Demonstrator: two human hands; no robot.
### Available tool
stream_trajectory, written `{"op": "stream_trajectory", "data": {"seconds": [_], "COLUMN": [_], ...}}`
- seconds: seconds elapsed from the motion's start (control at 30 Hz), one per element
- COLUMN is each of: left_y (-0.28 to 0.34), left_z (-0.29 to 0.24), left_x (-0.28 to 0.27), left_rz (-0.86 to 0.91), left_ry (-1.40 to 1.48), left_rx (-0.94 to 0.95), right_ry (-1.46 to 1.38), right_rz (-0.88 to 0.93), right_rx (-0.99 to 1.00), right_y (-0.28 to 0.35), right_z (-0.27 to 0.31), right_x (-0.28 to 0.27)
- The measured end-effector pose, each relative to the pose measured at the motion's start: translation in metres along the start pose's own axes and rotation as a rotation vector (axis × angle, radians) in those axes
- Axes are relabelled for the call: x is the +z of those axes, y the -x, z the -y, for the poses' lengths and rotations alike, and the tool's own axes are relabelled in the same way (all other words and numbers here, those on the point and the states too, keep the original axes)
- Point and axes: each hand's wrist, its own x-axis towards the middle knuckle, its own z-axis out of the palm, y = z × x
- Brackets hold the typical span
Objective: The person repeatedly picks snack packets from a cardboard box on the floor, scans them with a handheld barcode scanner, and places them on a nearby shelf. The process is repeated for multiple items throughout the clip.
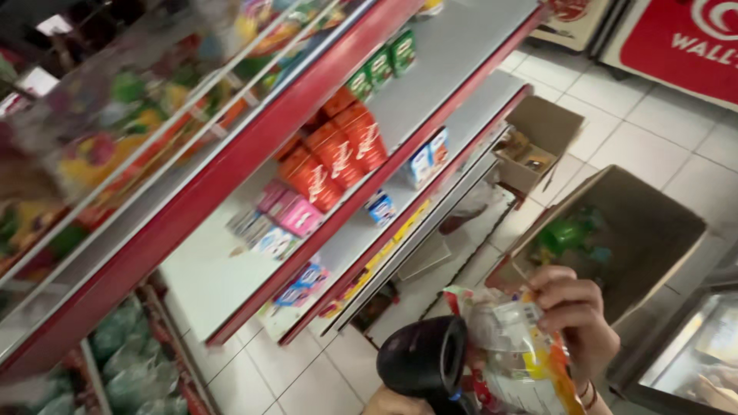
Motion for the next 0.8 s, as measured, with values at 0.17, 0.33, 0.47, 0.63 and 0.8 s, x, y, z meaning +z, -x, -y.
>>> {"op": "stream_trajectory", "data": {"seconds": [0.17,0.33,0.47,0.63,0.8], "left_y": [0.042,0.061,0.067,0.057,0.039], "left_z": [-0.012,-0.027,-0.036,-0.049,-0.070], "left_x": [-0.008,-0.008,0.001,0.033,0.071], "left_rz": [-0.050,-0.081,-0.122,-0.175,-0.458], "left_ry": [-0.008,-0.015,-0.060,-0.250,-0.845], "left_rx": [0.041,0.091,0.156,0.249,0.462], "right_ry": [-0.075,-0.357,-0.706,-0.709,-0.206], "right_rz": [0.097,-0.037,-0.100,0.166,0.376], "right_rx": [0.073,0.578,1.070,1.213,0.985], "right_y": [-0.005,-0.005,0.004,0.033,0.010], "right_z": [0.023,0.041,0.037,0.021,0.001], "right_x": [0.033,0.058,0.055,0.055,0.035]}}
